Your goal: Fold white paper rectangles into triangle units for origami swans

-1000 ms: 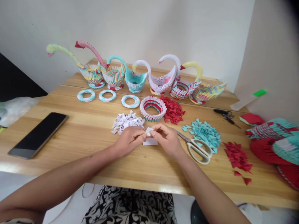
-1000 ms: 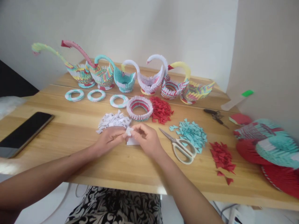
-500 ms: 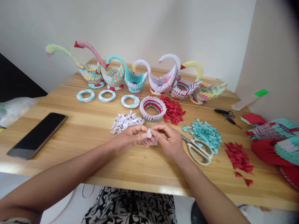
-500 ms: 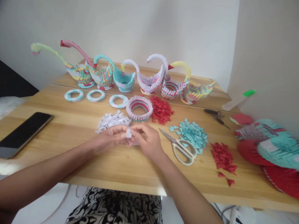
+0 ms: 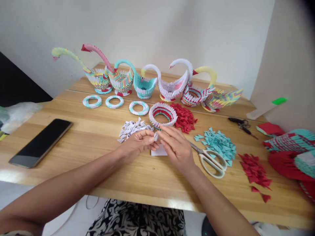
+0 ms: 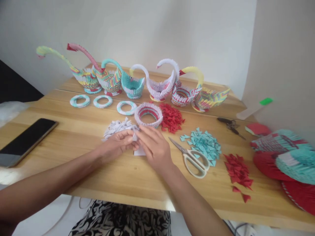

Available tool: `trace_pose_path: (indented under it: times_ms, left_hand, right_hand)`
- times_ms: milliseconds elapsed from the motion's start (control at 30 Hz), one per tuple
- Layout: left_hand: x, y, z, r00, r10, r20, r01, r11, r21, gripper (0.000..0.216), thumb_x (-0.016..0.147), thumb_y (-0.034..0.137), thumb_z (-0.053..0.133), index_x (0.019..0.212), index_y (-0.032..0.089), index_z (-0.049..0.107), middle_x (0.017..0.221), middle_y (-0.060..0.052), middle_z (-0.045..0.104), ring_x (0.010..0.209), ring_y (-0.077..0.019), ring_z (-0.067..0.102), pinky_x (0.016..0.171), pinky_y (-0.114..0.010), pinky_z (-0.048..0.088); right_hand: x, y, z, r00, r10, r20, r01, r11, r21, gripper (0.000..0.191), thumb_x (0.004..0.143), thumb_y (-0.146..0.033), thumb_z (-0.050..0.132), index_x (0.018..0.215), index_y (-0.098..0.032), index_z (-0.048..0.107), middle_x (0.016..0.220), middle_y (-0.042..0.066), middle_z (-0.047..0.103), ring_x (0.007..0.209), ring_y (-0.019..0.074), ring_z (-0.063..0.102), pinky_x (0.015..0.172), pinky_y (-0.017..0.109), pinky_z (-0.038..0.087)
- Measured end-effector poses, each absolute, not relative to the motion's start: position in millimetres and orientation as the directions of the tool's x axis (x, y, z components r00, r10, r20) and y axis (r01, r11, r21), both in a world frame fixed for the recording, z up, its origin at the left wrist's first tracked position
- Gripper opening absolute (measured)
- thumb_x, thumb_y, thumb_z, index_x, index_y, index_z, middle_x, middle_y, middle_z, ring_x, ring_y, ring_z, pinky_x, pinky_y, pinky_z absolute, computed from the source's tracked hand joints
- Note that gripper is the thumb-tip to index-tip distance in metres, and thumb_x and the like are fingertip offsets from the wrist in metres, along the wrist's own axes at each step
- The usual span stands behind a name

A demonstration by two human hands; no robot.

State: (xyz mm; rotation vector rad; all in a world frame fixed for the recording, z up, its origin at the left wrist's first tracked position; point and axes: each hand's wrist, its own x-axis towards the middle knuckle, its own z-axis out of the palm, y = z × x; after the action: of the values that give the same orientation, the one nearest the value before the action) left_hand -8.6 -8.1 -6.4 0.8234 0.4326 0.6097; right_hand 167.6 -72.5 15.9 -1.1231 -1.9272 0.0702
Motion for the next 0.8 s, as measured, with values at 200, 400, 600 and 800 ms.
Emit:
trace_pose_path:
  times_ms: [200,400,600,800]
  left_hand:
    - [-8,-7,-5,0.722,0.679,-0.133,-0.356,0.53,0.77,0.031,0.072,0.029,0.08,0.092,0.013,0.062,0.079,-0.003,0.07,0.073,-0.0123,0.066,0.075,-0.026,0.053]
    - [-8,-8,1,0.683,0.723,-0.104,-0.314,0.419,0.852,0.025,0.079,0.029,0.071,0.098,0.015,0.065,0.086,-0.004,0.069,0.076,-0.0125,0.063,0.076,-0.028,0.051]
    - [-15,-3,10,0.688,0.725,-0.041,0.104,-0.043,0.994,0.025,0.086,0.032,0.057,0.071,0.014,0.064,0.063,0.0,0.063,0.058,-0.0089,0.055,0.058,-0.02,0.045]
    - [-15,-3,10,0.647,0.762,0.006,0.174,-0.155,0.972,0.028,0.086,0.031,0.052,0.067,0.014,0.061,0.058,0.002,0.058,0.053,-0.0082,0.05,0.052,-0.017,0.041]
  right_hand:
    - [166,-73,16,-0.186,0.711,0.678,0.704,0.578,-0.413,0.025,0.089,-0.012,0.053,0.106,-0.025,0.067,0.111,0.008,0.066,0.105,0.0227,0.059,0.091,0.044,0.048]
    - [168,-74,12,-0.234,0.722,0.651,0.718,0.58,-0.385,0.02,0.088,-0.009,0.053,0.093,-0.023,0.067,0.094,0.005,0.068,0.09,0.0195,0.059,0.08,0.036,0.048]
    - [171,-74,10,-0.26,0.732,0.63,0.754,0.561,-0.34,0.023,0.089,-0.01,0.051,0.092,-0.025,0.068,0.094,0.004,0.069,0.089,0.0196,0.058,0.08,0.036,0.047]
    - [170,-72,8,-0.267,0.731,0.629,0.761,0.56,-0.328,0.021,0.089,-0.011,0.053,0.095,-0.024,0.068,0.099,0.005,0.067,0.093,0.0203,0.057,0.081,0.036,0.046]
